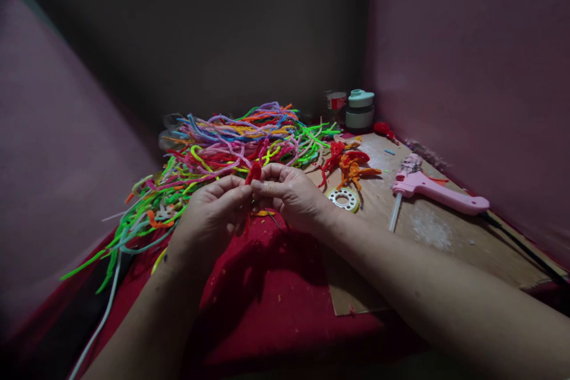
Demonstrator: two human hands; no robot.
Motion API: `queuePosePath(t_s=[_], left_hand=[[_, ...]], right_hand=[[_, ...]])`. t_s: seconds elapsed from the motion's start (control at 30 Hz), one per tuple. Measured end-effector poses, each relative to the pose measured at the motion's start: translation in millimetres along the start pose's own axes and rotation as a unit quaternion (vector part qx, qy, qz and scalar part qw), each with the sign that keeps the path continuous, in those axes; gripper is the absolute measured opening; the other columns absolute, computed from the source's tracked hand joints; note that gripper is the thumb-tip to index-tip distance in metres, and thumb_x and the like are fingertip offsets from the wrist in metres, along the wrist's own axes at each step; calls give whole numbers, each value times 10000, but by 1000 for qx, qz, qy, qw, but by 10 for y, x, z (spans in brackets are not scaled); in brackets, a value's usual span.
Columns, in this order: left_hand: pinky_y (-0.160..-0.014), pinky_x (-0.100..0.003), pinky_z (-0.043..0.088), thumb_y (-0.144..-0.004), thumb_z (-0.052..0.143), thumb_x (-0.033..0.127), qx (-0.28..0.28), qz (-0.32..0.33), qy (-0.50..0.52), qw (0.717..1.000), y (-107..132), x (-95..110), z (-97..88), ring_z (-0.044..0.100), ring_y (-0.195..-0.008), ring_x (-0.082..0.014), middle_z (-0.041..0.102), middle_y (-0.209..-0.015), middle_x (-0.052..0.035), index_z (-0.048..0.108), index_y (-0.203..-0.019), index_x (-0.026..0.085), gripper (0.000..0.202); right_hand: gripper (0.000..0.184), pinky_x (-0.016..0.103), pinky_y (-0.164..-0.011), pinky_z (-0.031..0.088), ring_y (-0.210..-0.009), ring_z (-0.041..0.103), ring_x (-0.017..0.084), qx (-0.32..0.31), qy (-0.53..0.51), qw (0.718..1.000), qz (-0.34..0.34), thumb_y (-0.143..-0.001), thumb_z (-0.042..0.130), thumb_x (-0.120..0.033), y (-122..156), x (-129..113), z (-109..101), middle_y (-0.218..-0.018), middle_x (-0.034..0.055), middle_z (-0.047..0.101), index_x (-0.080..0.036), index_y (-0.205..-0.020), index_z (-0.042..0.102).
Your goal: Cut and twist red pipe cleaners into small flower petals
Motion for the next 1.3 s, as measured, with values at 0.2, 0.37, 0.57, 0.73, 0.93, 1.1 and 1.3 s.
queuePosePath(t_s=[0.2, 0.37, 0.57, 0.73, 0.93, 1.1, 1.3], left_hand=[[-324, -155, 301, -741, 609, 243, -10, 13, -14, 1000, 3, -7, 6, 363, -332, -40, 467, -425, 67, 528, -664, 150, 146], [-333, -160, 299, -737, 622, 264, 3, 20, -29, 999, 6, 14, 6, 367, -345, -41, 481, -447, 61, 526, -665, 148, 167], [-371, -160, 291, -777, 592, 295, 13, 26, -105, 994, 33, 52, 33, 377, -358, -41, 484, -436, 45, 544, -679, 143, 187], [-361, -160, 294, -779, 593, 328, 22, 21, -94, 995, 18, 26, -2, 385, -371, -48, 474, -456, 47, 549, -717, 147, 196], [-364, -161, 315, -768, 610, 356, 16, 10, -82, 996, -5, -25, -27, 404, -386, -53, 476, -467, 49, 559, -746, 152, 211], [-384, -158, 321, -766, 619, 325, -6, 4, -59, 998, 4, -24, 6, 411, -392, -38, 482, -495, 53, 567, -732, 148, 188], [-403, -159, 334, -743, 646, 290, -26, -11, -15, 999, 10, -33, 62, 417, -408, -23, 491, -554, 57, 577, -721, 140, 167]], right_hand=[[239, 234, -556, 428, -529, 514, 79, -1, 1, 1000, 1, -602, 757, -176, -10, 10, -10, -584, -33, 551, -147, -653, 526], [240, 243, -560, 420, -534, 507, 82, 8, 31, 999, 6, -613, 759, -231, -1, 10, -29, -607, -34, 544, -147, -705, 554], [149, 221, -527, 348, -531, 456, 59, 29, 106, 992, -55, -699, 701, -255, 23, -113, -71, -633, -28, 542, -139, -735, 615], [198, 243, -544, 377, -523, 476, 69, 56, 87, 993, -52, -620, 753, -257, 9, -106, -125, -603, -30, 542, -136, -682, 610], [255, 242, -528, 387, -512, 501, 74, 69, 54, 996, -32, -565, 785, -253, 6, -64, -145, -600, -40, 542, -143, -676, 583], [242, 234, -523, 368, -507, 488, 67, 48, 51, 997, -29, -571, 786, -235, -1, -81, -111, -588, -34, 554, -139, -660, 583], [257, 210, -544, 379, -541, 484, 61, 1, 16, 1000, -11, -563, 795, -205, -30, -61, -61, -596, -46, 549, -152, -667, 566]])
Point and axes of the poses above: each hand's wrist, its own y-axis away from the middle knuckle, its own z-axis out of the palm, x = y × z, the point moved 10 cm from there along -y, towards the middle knuckle
